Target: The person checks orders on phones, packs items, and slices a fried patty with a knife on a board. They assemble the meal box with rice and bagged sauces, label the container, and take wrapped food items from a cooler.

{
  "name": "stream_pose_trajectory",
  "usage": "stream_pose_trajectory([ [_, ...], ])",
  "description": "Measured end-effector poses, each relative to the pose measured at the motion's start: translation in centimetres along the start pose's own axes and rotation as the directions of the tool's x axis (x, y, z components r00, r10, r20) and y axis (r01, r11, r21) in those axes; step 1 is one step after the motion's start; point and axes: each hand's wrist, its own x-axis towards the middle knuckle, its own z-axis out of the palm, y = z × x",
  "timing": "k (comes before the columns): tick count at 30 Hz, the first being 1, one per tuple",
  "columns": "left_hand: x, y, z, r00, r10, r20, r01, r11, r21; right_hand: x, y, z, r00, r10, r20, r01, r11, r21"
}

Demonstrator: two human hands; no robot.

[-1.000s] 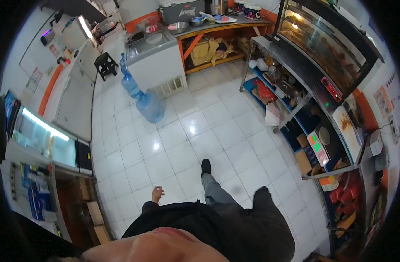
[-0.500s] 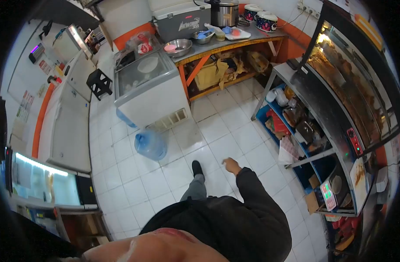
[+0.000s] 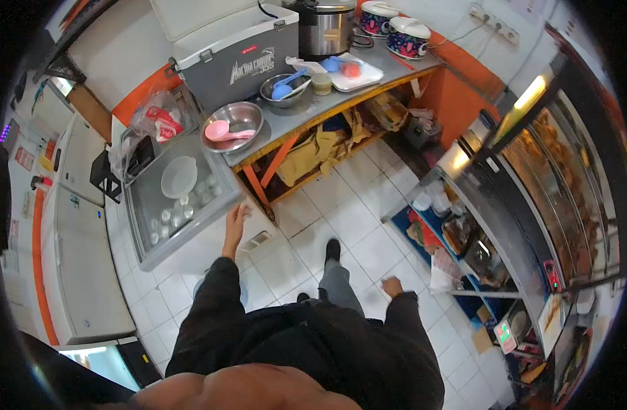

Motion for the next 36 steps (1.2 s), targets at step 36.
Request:
stream_pose_trajectory([
  [36, 53.1, 13.4, -9.7, 0.379, 0.792, -0.478, -0.003, 0.518, 0.855, 93.7, -14.6, -83.0, 0.58, -0.768, 0.273, 0.813, 0.566, -0.136],
])
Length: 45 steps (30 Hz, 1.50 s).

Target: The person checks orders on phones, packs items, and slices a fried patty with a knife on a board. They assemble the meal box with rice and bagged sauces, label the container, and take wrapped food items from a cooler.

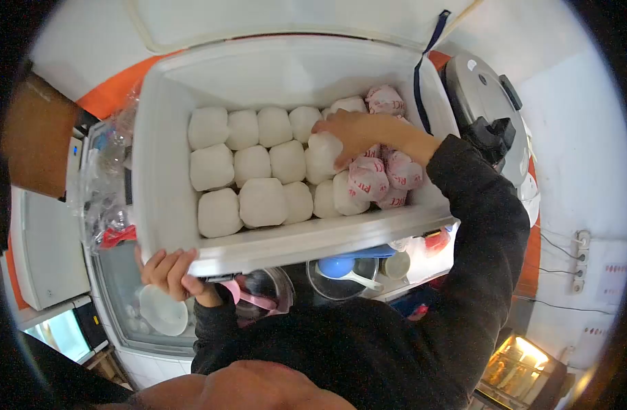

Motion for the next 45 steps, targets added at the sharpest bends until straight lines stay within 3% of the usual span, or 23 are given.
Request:
stream_pose_trajectory([
  [1, 0.1, 0.1, 0.1, 1.0, 0.006, -0.017, -0.006, 1.0, 0.002, 0.3, -0.4, 0.8, 0.998, 0.033, 0.051, -0.023, 0.981, -0.191],
  [3, -0.3, 0.2, 0.4, 1.0, -0.002, -0.012, 0.003, 1.0, 0.014, 0.5, -0.7, 1.2, 0.997, 0.055, 0.059, -0.044, 0.984, -0.173],
  [5, -0.5, -0.3, 1.0, 0.987, 0.052, -0.149, -0.058, 0.998, -0.034, 0.9, -1.5, 1.0, 0.998, 0.056, 0.04, -0.049, 0.985, -0.164],
  [8, -0.6, -1.7, -0.4, 0.986, 0.163, -0.016, -0.164, 0.983, -0.084, 0.7, -1.9, -0.1, 0.992, 0.127, -0.025, -0.125, 0.991, 0.052],
  [9, -0.5, -1.3, -1.0, 0.986, 0.164, -0.008, -0.164, 0.984, -0.068, 0.7, -2.1, -0.4, 0.971, 0.1, -0.216, -0.048, 0.97, 0.237],
  [10, 0.0, -0.4, -1.5, 0.997, 0.015, 0.072, -0.007, 0.993, -0.115, 0.7, -2.7, -1.1, 0.91, 0.112, -0.399, 0.063, 0.915, 0.399],
  [12, 2.4, 1.3, -2.2, 0.955, -0.164, 0.249, 0.186, 0.98, -0.069, 0.4, -5.8, -4.1, 0.916, 0.056, -0.397, 0.201, 0.792, 0.576],
  [13, 4.1, 2.1, -2.4, 0.917, -0.205, 0.343, 0.213, 0.977, 0.014, 0.5, -7.7, -5.8, 0.893, -0.128, -0.43, 0.37, 0.752, 0.546],
  [16, 6.8, 3.6, 1.0, 0.96, -0.11, 0.257, 0.092, 0.992, 0.082, 1.0, -14.5, -7.6, 0.8, -0.368, -0.473, 0.585, 0.654, 0.48],
  [18, 6.5, 3.5, 2.3, 0.997, -0.071, -0.013, 0.066, 0.972, -0.227, 2.4, -18.3, -6.3, 0.727, -0.419, -0.544, 0.687, 0.423, 0.592],
  [20, 6.7, 3.8, 1.2, 0.988, -0.083, -0.129, 0.044, 0.959, -0.28, 2.1, -19.8, -7.2, 0.722, -0.446, -0.529, 0.691, 0.42, 0.589],
  [22, 6.9, 4.4, -1.1, 0.976, -0.122, -0.183, 0.087, 0.978, -0.191, 2.5, -18.8, -8.7, 0.831, -0.504, -0.236, 0.371, 0.184, 0.91],
  [23, 6.8, 4.8, -2.1, 0.967, -0.141, -0.21, 0.111, 0.983, -0.149, 3.5, -17.2, -8.3, 0.856, -0.452, -0.251, 0.438, 0.376, 0.817],
  [24, 6.3, 5.4, -3.0, 0.93, -0.262, -0.257, 0.193, 0.945, -0.266, 5.0, -14.7, -7.0, 0.877, -0.394, -0.276, 0.467, 0.557, 0.687],
  [25, 5.6, 5.3, -3.7, 0.909, -0.3, -0.29, 0.216, 0.933, -0.287, 6.9, -11.4, -4.6, 0.892, -0.431, -0.137, 0.438, 0.749, 0.497],
  [27, 4.3, 5.2, -5.3, 0.858, -0.372, -0.354, 0.256, 0.907, -0.334, 6.3, -10.2, 0.3, 0.936, -0.35, 0.037, 0.341, 0.927, 0.155],
  [30, 1.2, 6.0, -7.3, 0.794, -0.523, -0.311, 0.358, 0.814, -0.457, 6.3, -11.4, 5.4, 0.974, -0.225, 0.013, 0.224, 0.973, 0.051],
  [33, -1.5, 7.3, -9.6, 0.756, -0.635, -0.162, 0.457, 0.687, -0.565, 7.4, -11.3, 5.6, 0.976, -0.217, -0.015, 0.217, 0.964, 0.153],
  [37, -3.7, 9.6, -11.0, 0.742, -0.669, -0.055, 0.497, 0.603, -0.624, 4.6, -10.2, 2.7, 0.876, -0.278, -0.393, 0.27, 0.96, -0.076],
  [39, -4.9, 10.4, -11.1, 0.714, -0.691, 0.116, 0.591, 0.506, -0.628, 0.1, -9.7, -2.9, 0.698, -0.29, -0.655, 0.358, 0.933, -0.032],
  [41, -6.8, 10.4, -10.9, 0.703, -0.682, 0.201, 0.625, 0.459, -0.631, -7.1, -8.7, -6.2, 0.572, -0.153, -0.806, 0.436, 0.889, 0.14],
  [44, -8.3, 11.7, -9.5, 0.62, -0.675, 0.401, 0.709, 0.262, -0.655, -22.1, -8.7, -2.8, 0.652, 0.308, -0.692, 0.392, 0.645, 0.656],
  [45, -8.3, 12.7, -8.7, 0.59, -0.676, 0.442, 0.73, 0.212, -0.65, -25.5, -6.3, 0.8, 0.717, 0.522, -0.461, 0.223, 0.456, 0.862],
])
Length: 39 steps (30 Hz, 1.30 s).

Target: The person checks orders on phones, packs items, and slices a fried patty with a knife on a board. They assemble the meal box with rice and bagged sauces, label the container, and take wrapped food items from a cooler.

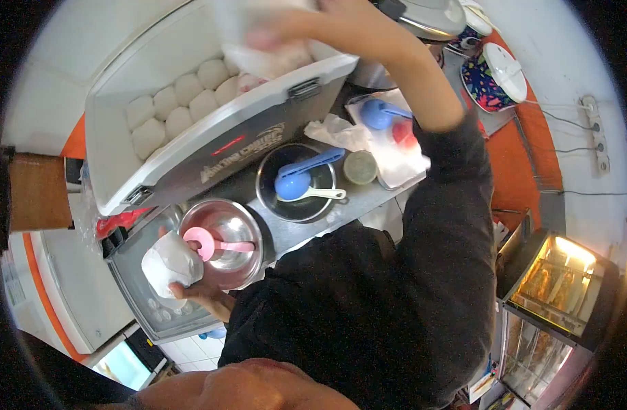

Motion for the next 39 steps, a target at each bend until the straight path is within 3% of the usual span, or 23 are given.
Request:
stream_pose_trajectory([
  [2, -0.6, -0.3, 2.3, 0.993, -0.114, 0.034, 0.118, 0.974, -0.195, -5.6, 0.5, 1.0, 0.942, -0.333, -0.039, 0.33, 0.898, 0.292],
  [4, -1.3, -1.6, 2.9, 0.984, -0.16, 0.082, 0.177, 0.939, -0.294, -10.3, 5.1, 0.4, 0.993, -0.118, -0.022, 0.113, 0.858, 0.5],
  [6, -2.3, -1.9, 4.3, 0.912, -0.301, 0.279, 0.395, 0.829, -0.395, -14.0, 12.4, -1.1, 0.979, 0.192, -0.067, -0.131, 0.848, 0.514],
  [8, -3.4, -1.7, 7.8, 0.939, -0.282, 0.199, 0.335, 0.88, -0.337, -16.2, 20.8, -2.1, 0.827, 0.54, -0.154, -0.411, 0.769, 0.49],
  [9, -4.2, -1.9, 8.6, 0.921, -0.311, 0.233, 0.377, 0.862, -0.339, -16.5, 22.7, -1.9, 0.809, 0.551, -0.207, -0.496, 0.827, 0.263],
  [11, -5.5, -3.5, 9.9, 0.904, -0.348, 0.246, 0.412, 0.862, -0.294, -16.7, 27.9, -2.0, 0.839, 0.491, -0.236, -0.523, 0.846, -0.099],
  [13, -7.1, -3.6, 12.2, 0.912, -0.355, 0.204, 0.398, 0.886, -0.237, -16.3, 32.0, -2.2, 0.925, 0.339, -0.174, -0.38, 0.833, -0.402],
  [14, -7.7, -3.6, 13.1, 0.914, -0.366, 0.176, 0.396, 0.9, -0.183, -16.0, 33.1, -2.2, 0.928, 0.335, -0.162, -0.372, 0.84, -0.394],
  [17, -9.5, -4.7, 13.4, 0.917, -0.348, 0.194, 0.368, 0.926, -0.079, -15.1, 32.5, -1.2, 0.912, 0.207, -0.354, -0.408, 0.553, -0.726],
  [18, -10.0, -5.1, 13.7, 0.922, -0.339, 0.185, 0.353, 0.934, -0.046, -14.2, 31.2, -1.1, 0.916, 0.201, -0.348, -0.398, 0.563, -0.724],
  [20, -10.8, -5.9, 13.9, 0.924, -0.325, 0.201, 0.334, 0.942, -0.015, -12.9, 28.8, -0.3, 0.983, -0.004, -0.186, -0.136, 0.667, -0.732],
  [22, -11.9, -6.5, 14.7, 0.936, -0.338, 0.099, 0.343, 0.939, -0.037, -11.6, 26.5, 1.8, 0.979, -0.2, -0.039, 0.131, 0.763, -0.633],
  [26, -13.8, -7.2, 16.8, 0.932, -0.359, 0.056, 0.362, 0.931, -0.045, -9.8, 32.3, 3.3, 0.964, -0.255, 0.078, 0.228, 0.636, -0.737],
  [27, -13.7, -7.5, 17.3, 0.938, -0.343, 0.048, 0.346, 0.937, -0.055, -9.7, 33.1, 2.3, 0.949, -0.203, -0.241, 0.041, 0.837, -0.546],
  [28, -14.1, -7.7, 17.5, 0.948, -0.315, 0.052, 0.317, 0.948, -0.032, -10.0, 34.1, 1.8, 0.862, -0.047, -0.504, -0.099, 0.961, -0.257],
  [30, -15.6, -7.4, 17.4, 0.957, -0.285, 0.056, 0.284, 0.958, 0.034, -9.8, 28.6, -0.6, 0.59, 0.064, -0.805, -0.09, 0.996, 0.013],
  [31, -15.9, -7.7, 17.6, 0.943, -0.332, 0.036, 0.332, 0.943, 0.011, -8.6, 29.4, -1.0, 0.534, 0.054, -0.844, 0.139, 0.979, 0.151],
  [32, -16.2, -8.0, 18.1, 0.917, -0.399, 0.011, 0.399, 0.917, -0.022, -7.4, 30.5, -1.2, 0.554, 0.057, -0.831, 0.135, 0.978, 0.157],
  [33, -16.5, -8.5, 18.1, 0.906, -0.421, 0.051, 0.423, 0.905, -0.051, -6.2, 31.7, -1.2, 0.609, -0.218, -0.762, 0.063, 0.972, -0.227],
  [34, -16.6, -8.9, 18.1, 0.896, -0.436, 0.088, 0.443, 0.893, -0.079, -4.6, 32.2, -0.9, 0.672, -0.45, -0.588, 0.037, 0.813, -0.581],
  [36, -17.1, -9.1, 19.1, 0.884, -0.457, 0.1, 0.466, 0.879, -0.103, -0.9, 32.7, 0.9, 0.853, -0.388, -0.35, 0.134, 0.81, -0.571],
  [37, -17.1, -9.4, 19.3, 0.875, -0.469, 0.118, 0.482, 0.865, -0.139, 1.7, 34.6, 2.0, 0.965, -0.184, -0.186, 0.051, 0.829, -0.556],
  [39, -17.1, -8.7, 20.2, 0.889, -0.451, 0.078, 0.458, 0.877, -0.148, 1.8, 36.7, 3.7, 0.972, -0.183, -0.148, 0.052, 0.779, -0.624],
])
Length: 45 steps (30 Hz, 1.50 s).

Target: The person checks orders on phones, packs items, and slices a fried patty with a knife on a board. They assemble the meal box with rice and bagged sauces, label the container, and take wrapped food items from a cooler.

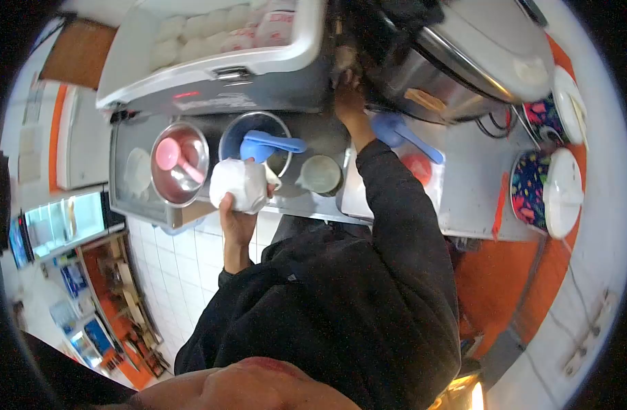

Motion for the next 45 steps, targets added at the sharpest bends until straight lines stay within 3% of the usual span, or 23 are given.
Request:
stream_pose_trajectory([
  [1, -0.1, 0.1, -0.4, 1.0, 0.007, 0.012, -0.007, 1.0, 0.003, 0.3, -0.4, 0.8, 1.0, 0.015, -0.006, -0.015, 0.994, -0.107],
  [2, -0.2, -0.1, -0.9, 1.0, 0.024, -0.001, -0.024, 0.999, -0.026, -0.2, -3.2, -3.4, 0.995, 0.053, 0.09, -0.045, 0.994, -0.097],
  [4, -0.5, -0.1, -2.1, 0.996, 0.057, -0.075, -0.062, 0.995, -0.077, -3.2, -4.9, -7.4, 0.981, -0.086, -0.171, 0.099, 0.993, 0.069],
  [6, -0.8, -0.6, -3.5, 0.978, 0.057, -0.199, -0.085, 0.987, -0.135, -8.0, -4.7, -9.4, 0.988, 0.076, 0.133, -0.127, 0.89, 0.438],
  [8, -0.7, -0.2, -4.1, 0.977, 0.11, -0.181, -0.119, 0.992, -0.043, -13.4, -2.2, -8.9, 0.988, -0.025, 0.153, -0.046, 0.893, 0.447],
  [11, -0.5, -0.3, -5.5, 0.997, 0.065, -0.033, -0.063, 0.995, 0.072, -17.4, -1.2, -12.4, 0.997, -0.05, 0.059, 0.043, 0.993, 0.113],
  [12, -0.4, -0.3, -4.7, 0.998, -0.035, -0.054, 0.035, 0.999, 0.005, -18.0, -0.1, -12.7, 0.998, -0.03, 0.054, 0.025, 0.996, 0.087],
  [14, 0.1, -2.4, -3.8, 0.991, -0.129, 0.023, 0.129, 0.992, -0.01, -18.3, 2.3, -13.2, 0.992, 0.117, -0.049, -0.125, 0.964, -0.234],
  [17, 0.9, -5.9, -2.6, 0.896, -0.374, 0.238, 0.374, 0.926, 0.046, -17.0, 4.0, -15.3, 0.976, 0.176, -0.131, -0.199, 0.962, -0.187],
  [19, 1.4, -9.4, -1.3, 0.87, -0.416, 0.264, 0.405, 0.909, 0.1, -17.6, 6.5, -15.3, 0.981, 0.159, -0.108, -0.182, 0.949, -0.259],
  [21, 2.3, -13.5, -0.9, 0.863, -0.429, 0.267, 0.364, 0.894, 0.261, -18.0, 7.5, -15.6, 0.949, 0.283, 0.135, -0.262, 0.952, -0.157],
  [25, 4.2, -15.5, 2.8, 0.794, -0.39, 0.467, 0.307, 0.919, 0.246, -17.6, 7.7, -16.3, 0.939, 0.323, 0.119, -0.295, 0.933, -0.205],
  [27, 4.7, -16.4, 2.9, 0.829, -0.331, 0.451, 0.154, 0.91, 0.386, -17.5, 9.5, -16.9, 0.964, 0.25, 0.089, -0.237, 0.963, -0.132],
  [31, 3.7, -15.8, 3.0, 0.862, -0.316, 0.395, 0.133, 0.895, 0.427, -14.7, 12.6, -17.7, 0.989, 0.136, -0.057, -0.135, 0.991, 0.025],
  [33, 3.9, -15.7, 2.0, 0.909, -0.197, 0.369, -0.104, 0.748, 0.655, -12.8, 12.1, -16.7, 0.984, 0.169, -0.053, -0.174, 0.977, -0.122],
  [34, 4.0, -15.7, 1.6, 0.899, -0.205, 0.387, -0.113, 0.745, 0.657, -12.1, 12.9, -16.1, 0.98, 0.184, -0.07, -0.191, 0.974, -0.123],
  [36, 4.4, -15.2, 1.3, 0.922, -0.178, 0.344, -0.094, 0.759, 0.645, -11.1, 14.1, -15.2, 0.917, 0.24, 0.318, -0.157, 0.951, -0.267],
  [41, 5.1, -12.2, 2.5, 0.891, -0.246, 0.381, -0.087, 0.732, 0.676, -15.6, 11.6, -21.7, 0.999, 0.045, 0.026, -0.039, 0.982, -0.185],
  [43, 5.2, -11.7, 3.3, 0.883, -0.274, 0.382, -0.017, 0.793, 0.609, -19.4, 13.2, -23.1, 0.982, 0.148, -0.115, -0.153, 0.988, -0.038],
  [45, 5.4, -12.1, 3.9, 0.889, -0.276, 0.365, 0.016, 0.815, 0.579, -22.3, 15.1, -23.8, 0.904, 0.361, -0.228, -0.343, 0.932, 0.116],
])
